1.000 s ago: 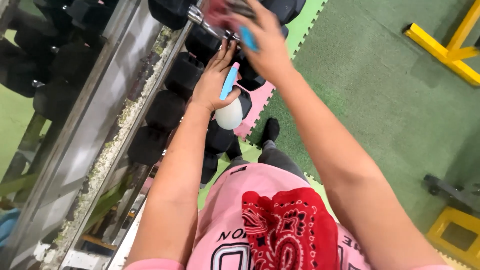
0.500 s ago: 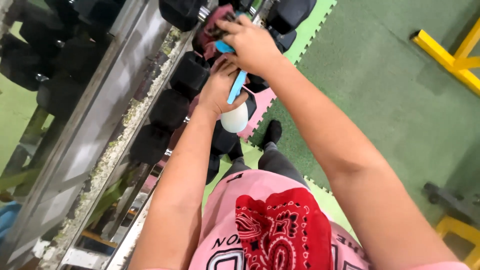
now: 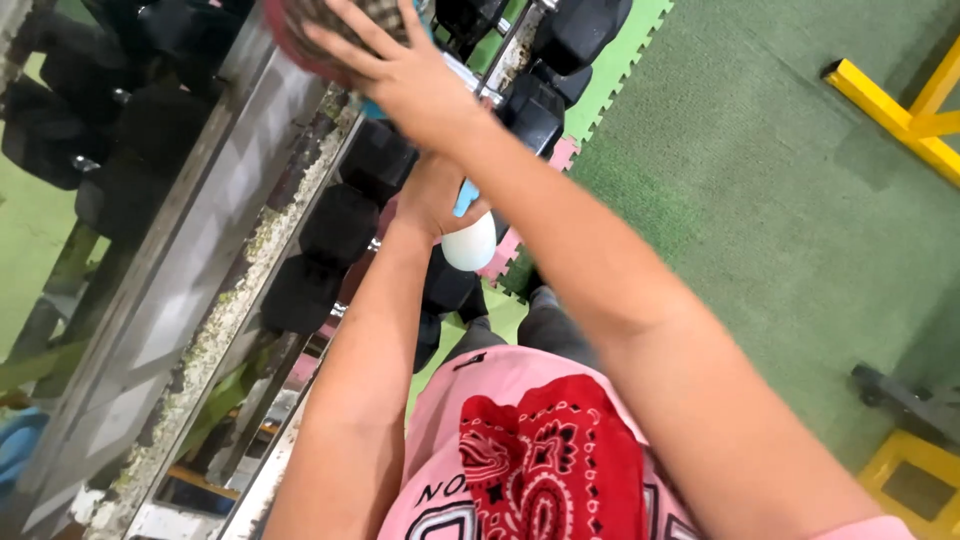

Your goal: Cleaning a rack of dumbbells by spraying them with a cleaning solution and wiping them with a cloth.

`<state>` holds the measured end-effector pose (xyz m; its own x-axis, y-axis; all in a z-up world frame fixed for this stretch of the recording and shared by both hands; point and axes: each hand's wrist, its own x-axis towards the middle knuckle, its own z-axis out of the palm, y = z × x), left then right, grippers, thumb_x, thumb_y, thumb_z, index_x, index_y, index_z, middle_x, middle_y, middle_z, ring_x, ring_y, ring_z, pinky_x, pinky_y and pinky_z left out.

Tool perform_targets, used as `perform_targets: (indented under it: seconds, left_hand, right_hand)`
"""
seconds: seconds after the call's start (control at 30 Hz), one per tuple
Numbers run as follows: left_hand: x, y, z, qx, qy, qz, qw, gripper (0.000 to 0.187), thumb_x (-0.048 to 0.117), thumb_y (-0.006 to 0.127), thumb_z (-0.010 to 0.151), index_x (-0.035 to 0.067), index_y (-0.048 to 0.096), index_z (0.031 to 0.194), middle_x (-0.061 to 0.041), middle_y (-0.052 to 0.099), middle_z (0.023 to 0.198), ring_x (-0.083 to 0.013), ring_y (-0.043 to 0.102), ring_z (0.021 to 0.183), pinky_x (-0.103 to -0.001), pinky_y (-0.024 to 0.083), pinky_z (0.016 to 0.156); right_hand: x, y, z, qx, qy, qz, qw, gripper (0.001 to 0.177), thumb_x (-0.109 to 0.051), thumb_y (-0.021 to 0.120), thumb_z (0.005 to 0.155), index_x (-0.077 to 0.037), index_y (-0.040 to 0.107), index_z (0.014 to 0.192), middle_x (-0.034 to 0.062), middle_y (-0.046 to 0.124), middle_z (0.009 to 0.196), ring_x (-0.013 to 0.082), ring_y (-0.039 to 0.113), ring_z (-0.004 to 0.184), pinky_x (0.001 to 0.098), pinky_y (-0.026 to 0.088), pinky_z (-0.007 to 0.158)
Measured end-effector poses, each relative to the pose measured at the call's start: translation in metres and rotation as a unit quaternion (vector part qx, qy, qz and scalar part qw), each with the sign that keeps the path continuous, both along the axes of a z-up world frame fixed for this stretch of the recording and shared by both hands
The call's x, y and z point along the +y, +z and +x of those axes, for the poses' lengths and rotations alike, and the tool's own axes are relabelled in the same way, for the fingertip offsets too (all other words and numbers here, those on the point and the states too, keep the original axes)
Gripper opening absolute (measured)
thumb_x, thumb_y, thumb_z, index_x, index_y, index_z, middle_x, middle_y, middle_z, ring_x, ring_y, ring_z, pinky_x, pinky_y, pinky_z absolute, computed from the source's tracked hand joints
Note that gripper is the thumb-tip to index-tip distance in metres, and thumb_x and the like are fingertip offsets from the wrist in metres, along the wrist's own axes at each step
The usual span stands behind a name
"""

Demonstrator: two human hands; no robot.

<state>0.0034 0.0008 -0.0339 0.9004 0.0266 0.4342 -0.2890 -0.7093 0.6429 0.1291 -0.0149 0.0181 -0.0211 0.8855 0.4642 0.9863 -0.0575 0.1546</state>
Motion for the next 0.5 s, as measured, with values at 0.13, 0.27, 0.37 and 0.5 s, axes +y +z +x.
perform_targets:
  seconds: [0.13,0.27,0.37,0.5]
  left_hand:
    - [-0.002,0.006,-0.003,0.058,0.012,0.028,0.998,0.049,0.031,0.078,0.076,0.010,0.066,0.118,-0.015,0.064,0.125,-0.0395,0.055,0.125,-0.050,0.035,0.112]
    - [-0.003,0.009,-0.006,0.052,0.008,0.000,0.999,0.032,0.027,0.074,0.075,0.012,0.070,0.103,-0.010,0.065,0.118,-0.0362,0.060,0.119,-0.048,0.040,0.113]
    - [-0.002,0.004,-0.002,0.054,0.009,-0.025,0.998,0.031,0.027,0.073,0.077,0.012,0.069,0.103,-0.011,0.064,0.125,-0.0368,0.059,0.123,-0.045,0.042,0.111]
    - [-0.002,-0.001,-0.002,0.040,0.013,0.019,0.999,0.046,0.029,0.076,0.077,0.010,0.065,0.117,-0.015,0.062,0.134,-0.0380,0.051,0.136,-0.047,0.033,0.120]
  right_hand:
    - [-0.038,0.008,0.024,-0.010,0.064,-0.051,0.997,0.034,-0.015,0.072,0.088,-0.016,0.076,0.122,-0.0076,0.041,0.169,0.0238,0.025,0.160,0.0597,0.021,0.126]
    - [-0.059,0.019,0.030,0.166,0.075,-0.079,0.980,0.040,-0.011,0.074,0.078,-0.012,0.076,0.118,-0.0009,0.063,0.141,0.0268,0.043,0.142,0.0515,0.039,0.111]
    - [-0.052,0.012,0.035,0.251,0.004,-0.040,0.967,0.035,-0.014,0.074,0.086,-0.009,0.072,0.120,0.0074,0.068,0.125,0.0310,0.052,0.127,0.0509,0.046,0.098]
    - [-0.018,0.009,0.018,0.268,-0.080,0.112,0.953,0.030,-0.023,0.074,0.103,-0.014,0.064,0.130,0.0116,0.067,0.122,0.0354,0.059,0.115,0.0498,0.049,0.095]
